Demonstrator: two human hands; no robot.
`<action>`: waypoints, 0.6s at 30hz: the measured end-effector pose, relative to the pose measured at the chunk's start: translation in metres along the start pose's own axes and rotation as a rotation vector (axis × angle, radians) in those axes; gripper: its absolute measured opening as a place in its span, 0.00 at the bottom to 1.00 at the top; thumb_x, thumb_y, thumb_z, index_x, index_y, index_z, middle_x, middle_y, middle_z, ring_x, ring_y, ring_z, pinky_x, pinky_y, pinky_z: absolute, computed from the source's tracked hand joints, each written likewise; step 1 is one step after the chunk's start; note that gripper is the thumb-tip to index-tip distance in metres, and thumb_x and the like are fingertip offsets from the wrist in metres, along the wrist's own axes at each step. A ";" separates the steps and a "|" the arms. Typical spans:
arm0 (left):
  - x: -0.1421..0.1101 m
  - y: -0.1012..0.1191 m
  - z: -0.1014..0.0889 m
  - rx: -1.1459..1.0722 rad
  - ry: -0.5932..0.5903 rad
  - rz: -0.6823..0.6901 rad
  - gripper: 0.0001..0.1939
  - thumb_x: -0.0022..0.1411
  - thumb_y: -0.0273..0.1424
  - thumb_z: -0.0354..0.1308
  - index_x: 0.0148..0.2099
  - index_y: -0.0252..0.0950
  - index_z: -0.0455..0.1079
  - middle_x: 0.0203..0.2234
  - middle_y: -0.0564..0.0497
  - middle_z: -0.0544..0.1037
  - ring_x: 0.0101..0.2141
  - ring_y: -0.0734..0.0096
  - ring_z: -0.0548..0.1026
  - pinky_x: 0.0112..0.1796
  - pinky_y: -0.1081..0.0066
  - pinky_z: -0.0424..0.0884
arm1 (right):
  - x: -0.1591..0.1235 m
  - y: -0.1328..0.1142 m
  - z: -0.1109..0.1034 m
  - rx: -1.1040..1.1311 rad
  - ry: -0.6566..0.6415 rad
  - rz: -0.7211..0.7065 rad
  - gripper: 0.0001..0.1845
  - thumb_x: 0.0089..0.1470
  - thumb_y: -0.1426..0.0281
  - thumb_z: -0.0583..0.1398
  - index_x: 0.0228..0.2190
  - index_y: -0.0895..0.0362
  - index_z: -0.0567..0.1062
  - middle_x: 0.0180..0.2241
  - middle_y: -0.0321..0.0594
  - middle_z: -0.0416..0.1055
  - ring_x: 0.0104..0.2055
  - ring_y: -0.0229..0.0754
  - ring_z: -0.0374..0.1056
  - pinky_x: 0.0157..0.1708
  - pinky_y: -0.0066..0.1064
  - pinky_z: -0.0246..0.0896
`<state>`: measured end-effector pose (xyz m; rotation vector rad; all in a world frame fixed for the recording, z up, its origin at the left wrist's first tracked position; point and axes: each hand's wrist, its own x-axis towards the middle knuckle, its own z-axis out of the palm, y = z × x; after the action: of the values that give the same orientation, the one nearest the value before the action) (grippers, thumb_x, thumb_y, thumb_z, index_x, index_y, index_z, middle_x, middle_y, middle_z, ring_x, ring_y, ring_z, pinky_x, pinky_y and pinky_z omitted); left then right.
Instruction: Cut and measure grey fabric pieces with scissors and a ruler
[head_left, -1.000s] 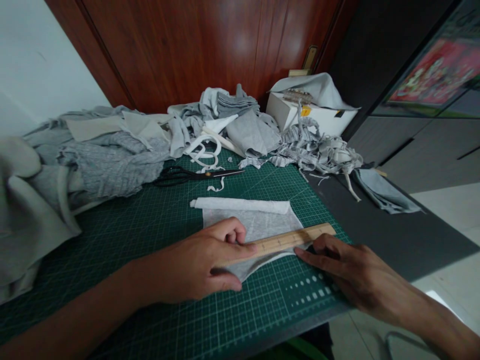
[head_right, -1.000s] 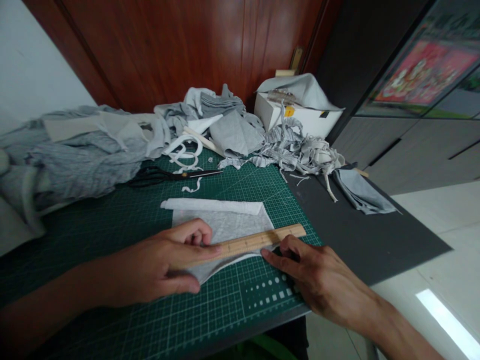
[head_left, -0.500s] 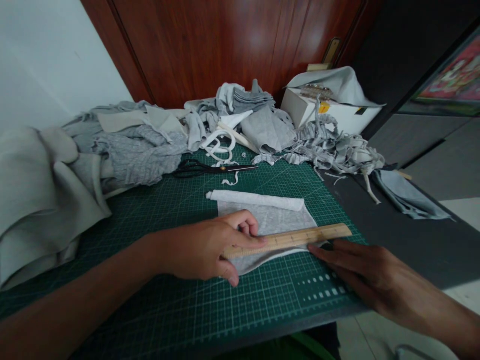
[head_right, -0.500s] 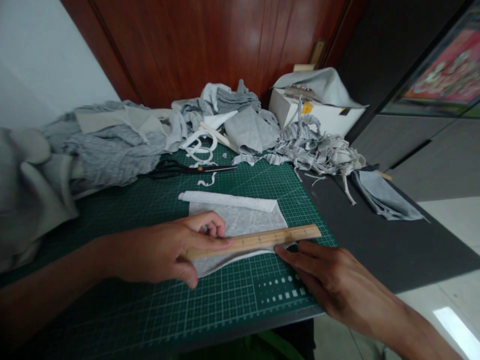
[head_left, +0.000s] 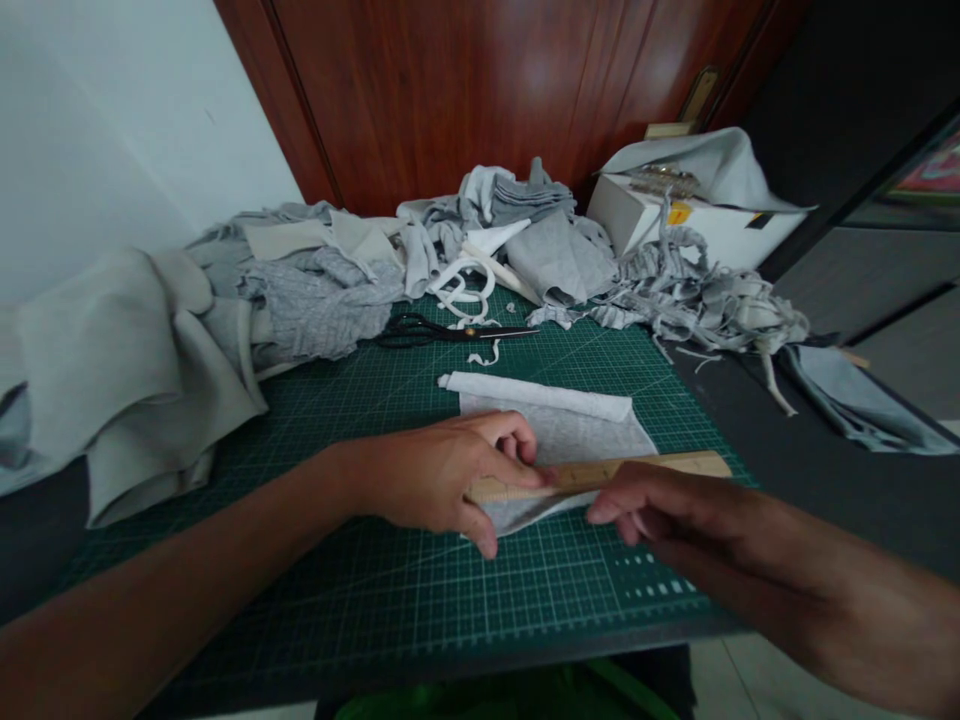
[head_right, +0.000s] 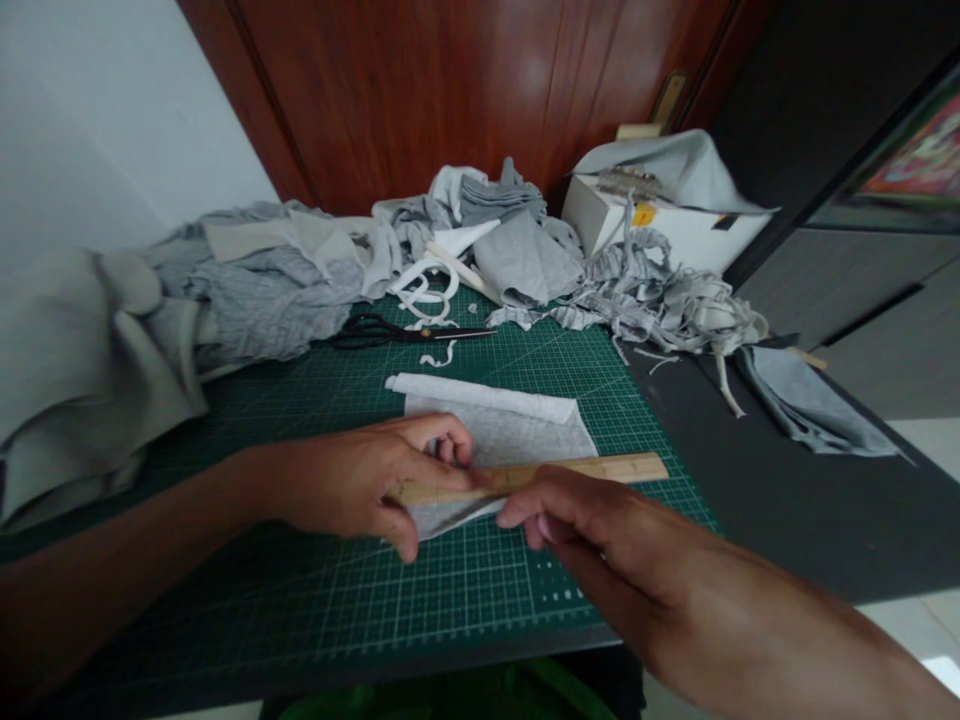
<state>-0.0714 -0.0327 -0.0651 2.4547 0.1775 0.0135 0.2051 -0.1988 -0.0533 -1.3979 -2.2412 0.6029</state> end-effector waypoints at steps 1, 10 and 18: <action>0.000 0.000 0.000 -0.009 0.006 -0.007 0.24 0.58 0.39 0.75 0.55 0.41 0.79 0.53 0.47 0.71 0.53 0.60 0.72 0.55 0.64 0.69 | 0.009 -0.007 0.000 0.069 -0.054 -0.023 0.15 0.72 0.68 0.58 0.55 0.42 0.77 0.51 0.37 0.82 0.49 0.44 0.81 0.44 0.29 0.81; 0.001 -0.001 0.002 0.025 0.008 0.048 0.12 0.58 0.36 0.76 0.42 0.39 0.82 0.51 0.47 0.74 0.53 0.59 0.72 0.57 0.62 0.68 | 0.076 -0.018 0.047 0.312 0.065 -0.189 0.07 0.66 0.74 0.66 0.46 0.55 0.78 0.36 0.36 0.84 0.33 0.38 0.81 0.34 0.27 0.76; -0.003 0.002 -0.006 -0.068 -0.056 0.044 0.18 0.52 0.25 0.75 0.45 0.40 0.81 0.57 0.47 0.72 0.60 0.55 0.70 0.63 0.59 0.66 | 0.073 -0.005 0.076 0.717 0.008 -0.087 0.07 0.68 0.67 0.66 0.37 0.58 0.81 0.27 0.36 0.80 0.26 0.35 0.78 0.28 0.25 0.77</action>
<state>-0.0745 -0.0305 -0.0592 2.3874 0.0972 -0.0297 0.1295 -0.1452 -0.1028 -0.9219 -1.7796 1.2097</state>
